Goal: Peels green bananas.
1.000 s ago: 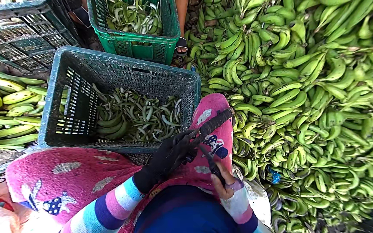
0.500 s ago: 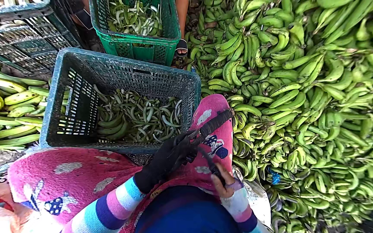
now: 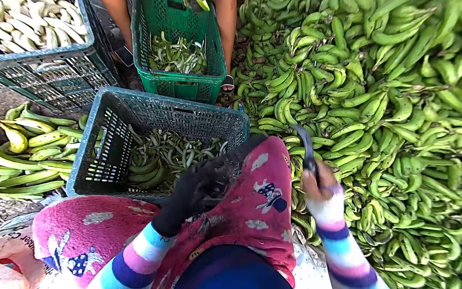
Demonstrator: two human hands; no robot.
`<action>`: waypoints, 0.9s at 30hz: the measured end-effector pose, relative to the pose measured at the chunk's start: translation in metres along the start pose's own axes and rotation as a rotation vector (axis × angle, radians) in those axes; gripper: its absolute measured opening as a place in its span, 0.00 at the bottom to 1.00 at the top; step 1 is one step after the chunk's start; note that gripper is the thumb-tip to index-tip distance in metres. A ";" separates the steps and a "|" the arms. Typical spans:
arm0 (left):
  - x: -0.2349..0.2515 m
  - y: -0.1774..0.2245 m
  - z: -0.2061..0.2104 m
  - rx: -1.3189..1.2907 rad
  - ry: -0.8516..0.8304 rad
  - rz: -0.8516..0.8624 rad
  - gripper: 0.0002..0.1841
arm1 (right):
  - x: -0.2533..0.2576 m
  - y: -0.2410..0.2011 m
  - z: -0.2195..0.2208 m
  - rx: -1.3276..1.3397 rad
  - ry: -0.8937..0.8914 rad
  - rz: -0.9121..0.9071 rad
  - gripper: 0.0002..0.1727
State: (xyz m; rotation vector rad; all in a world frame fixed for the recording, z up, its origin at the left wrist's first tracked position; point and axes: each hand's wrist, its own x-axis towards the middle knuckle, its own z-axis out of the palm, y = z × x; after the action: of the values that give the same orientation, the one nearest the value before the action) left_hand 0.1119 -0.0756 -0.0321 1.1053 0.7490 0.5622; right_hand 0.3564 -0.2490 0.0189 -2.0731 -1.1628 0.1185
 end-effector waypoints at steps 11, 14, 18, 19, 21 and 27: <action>0.020 0.016 -0.096 0.111 0.397 0.178 0.21 | 0.211 0.040 0.167 -0.445 -0.536 0.244 0.28; 0.023 0.016 -0.091 0.085 0.379 0.155 0.22 | 0.209 0.042 0.183 -0.448 -0.567 0.293 0.27; 0.029 0.021 -0.075 0.006 0.339 0.123 0.20 | 0.204 0.051 0.202 -0.472 -0.510 0.336 0.28; 0.030 0.022 -0.073 0.025 0.328 0.127 0.21 | 0.203 0.051 0.206 -0.467 -0.494 0.351 0.29; 0.033 0.019 -0.076 0.031 0.299 0.140 0.22 | 0.201 0.051 0.212 -0.477 -0.478 0.365 0.30; 0.031 0.008 -0.099 0.565 0.217 0.265 0.24 | 0.205 0.034 0.191 -0.392 -0.328 0.273 0.38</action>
State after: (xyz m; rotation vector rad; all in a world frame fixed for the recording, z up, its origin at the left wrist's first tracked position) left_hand 0.0550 0.0074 -0.0575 1.7013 0.9909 0.7253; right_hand 0.4217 0.0046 -0.0865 -2.6300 -1.1534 0.4011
